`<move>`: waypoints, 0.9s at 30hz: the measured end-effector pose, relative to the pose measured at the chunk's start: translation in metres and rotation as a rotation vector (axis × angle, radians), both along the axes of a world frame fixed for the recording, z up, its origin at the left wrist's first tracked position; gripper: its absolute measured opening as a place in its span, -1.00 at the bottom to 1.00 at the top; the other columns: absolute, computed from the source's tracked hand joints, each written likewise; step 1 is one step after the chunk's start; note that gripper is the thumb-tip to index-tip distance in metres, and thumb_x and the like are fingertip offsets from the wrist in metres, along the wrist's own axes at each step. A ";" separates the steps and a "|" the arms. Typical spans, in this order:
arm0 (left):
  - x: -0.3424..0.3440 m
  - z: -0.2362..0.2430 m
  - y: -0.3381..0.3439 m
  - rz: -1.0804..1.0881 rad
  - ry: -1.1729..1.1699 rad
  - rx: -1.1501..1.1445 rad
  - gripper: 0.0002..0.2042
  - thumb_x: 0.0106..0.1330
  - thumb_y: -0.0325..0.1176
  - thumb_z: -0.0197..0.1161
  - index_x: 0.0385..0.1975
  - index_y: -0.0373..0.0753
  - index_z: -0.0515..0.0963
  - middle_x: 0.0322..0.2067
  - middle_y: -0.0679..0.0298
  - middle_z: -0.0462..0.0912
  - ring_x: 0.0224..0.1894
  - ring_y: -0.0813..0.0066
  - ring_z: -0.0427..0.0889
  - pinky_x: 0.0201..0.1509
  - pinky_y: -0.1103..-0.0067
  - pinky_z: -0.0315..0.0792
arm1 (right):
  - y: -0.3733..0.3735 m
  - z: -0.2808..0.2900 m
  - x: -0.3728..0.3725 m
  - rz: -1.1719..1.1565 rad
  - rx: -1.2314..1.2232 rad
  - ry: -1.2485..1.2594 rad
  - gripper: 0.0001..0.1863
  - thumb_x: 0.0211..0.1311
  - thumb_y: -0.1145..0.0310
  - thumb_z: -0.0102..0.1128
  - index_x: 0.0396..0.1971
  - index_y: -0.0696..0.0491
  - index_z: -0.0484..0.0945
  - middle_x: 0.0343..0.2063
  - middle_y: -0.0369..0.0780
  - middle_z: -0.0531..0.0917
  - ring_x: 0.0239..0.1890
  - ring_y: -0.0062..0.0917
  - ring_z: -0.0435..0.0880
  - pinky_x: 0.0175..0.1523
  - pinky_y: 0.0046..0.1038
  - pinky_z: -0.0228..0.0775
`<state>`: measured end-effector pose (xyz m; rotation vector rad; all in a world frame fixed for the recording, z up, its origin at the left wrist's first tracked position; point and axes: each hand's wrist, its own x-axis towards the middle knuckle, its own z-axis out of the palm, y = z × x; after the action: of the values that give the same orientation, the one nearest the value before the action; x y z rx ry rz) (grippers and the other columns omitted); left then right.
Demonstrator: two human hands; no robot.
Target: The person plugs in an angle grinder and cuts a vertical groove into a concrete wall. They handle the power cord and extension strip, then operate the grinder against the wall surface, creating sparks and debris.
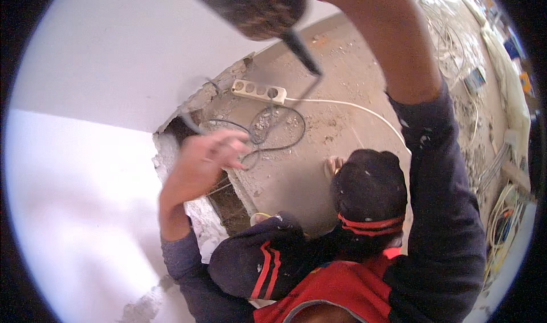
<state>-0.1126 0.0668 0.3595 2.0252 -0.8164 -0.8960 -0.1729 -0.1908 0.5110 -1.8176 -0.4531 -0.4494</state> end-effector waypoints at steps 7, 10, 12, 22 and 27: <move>-0.023 -0.079 0.021 -0.171 0.488 -0.066 -0.47 0.45 -0.11 0.05 0.33 -0.19 0.17 -0.14 0.10 0.65 -0.19 0.45 0.67 -0.13 0.56 0.56 | -0.030 -0.075 0.016 -0.134 0.118 0.132 -0.28 0.08 -0.11 0.18 -0.01 0.28 0.48 -0.18 0.01 0.63 -0.23 -0.42 0.66 -0.12 -0.49 0.50; -0.023 -0.101 0.020 0.054 0.330 -0.392 -0.33 0.37 -0.05 0.16 0.36 -0.23 0.11 0.01 0.06 0.56 0.01 0.40 0.57 0.06 0.49 0.47 | -0.013 -0.102 0.019 0.145 0.200 0.477 -0.19 0.00 -0.10 0.21 0.07 0.29 0.37 -0.20 -0.02 0.60 -0.27 -0.41 0.64 -0.17 -0.47 0.51; -0.032 -0.116 0.005 0.160 0.378 -0.677 -0.26 0.27 -0.04 0.28 0.34 -0.25 0.12 0.11 0.09 0.48 0.11 0.37 0.49 0.18 0.45 0.39 | 0.010 -0.122 0.018 0.093 0.142 0.547 -0.20 -0.05 -0.06 0.23 0.07 0.29 0.36 -0.24 -0.04 0.60 -0.29 -0.39 0.65 -0.19 -0.43 0.53; -0.070 -0.160 -0.005 0.716 0.882 -1.351 -0.29 -0.03 -0.66 0.33 0.22 -0.20 0.26 0.03 0.24 0.50 0.07 0.35 0.54 0.11 0.39 0.47 | 0.117 -0.244 0.048 0.459 -0.423 0.721 -0.25 -0.01 0.08 0.34 0.09 0.26 0.31 -0.07 0.03 0.51 0.01 -0.17 0.52 0.17 -0.23 0.31; -0.069 -0.185 0.028 0.975 0.458 -1.037 -0.22 -0.15 -0.62 0.45 0.19 -0.25 0.28 0.00 0.22 0.52 0.07 0.38 0.53 0.15 0.42 0.43 | 0.152 -0.262 0.066 0.427 -0.914 0.441 -0.17 0.01 0.01 0.32 0.17 0.26 0.27 0.15 0.13 0.34 0.24 -0.12 0.32 0.30 -0.25 0.12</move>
<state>-0.1813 0.0944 0.1745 0.9827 0.0642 -0.2150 -0.1073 -0.0389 0.2487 -2.5019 -0.7851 0.5472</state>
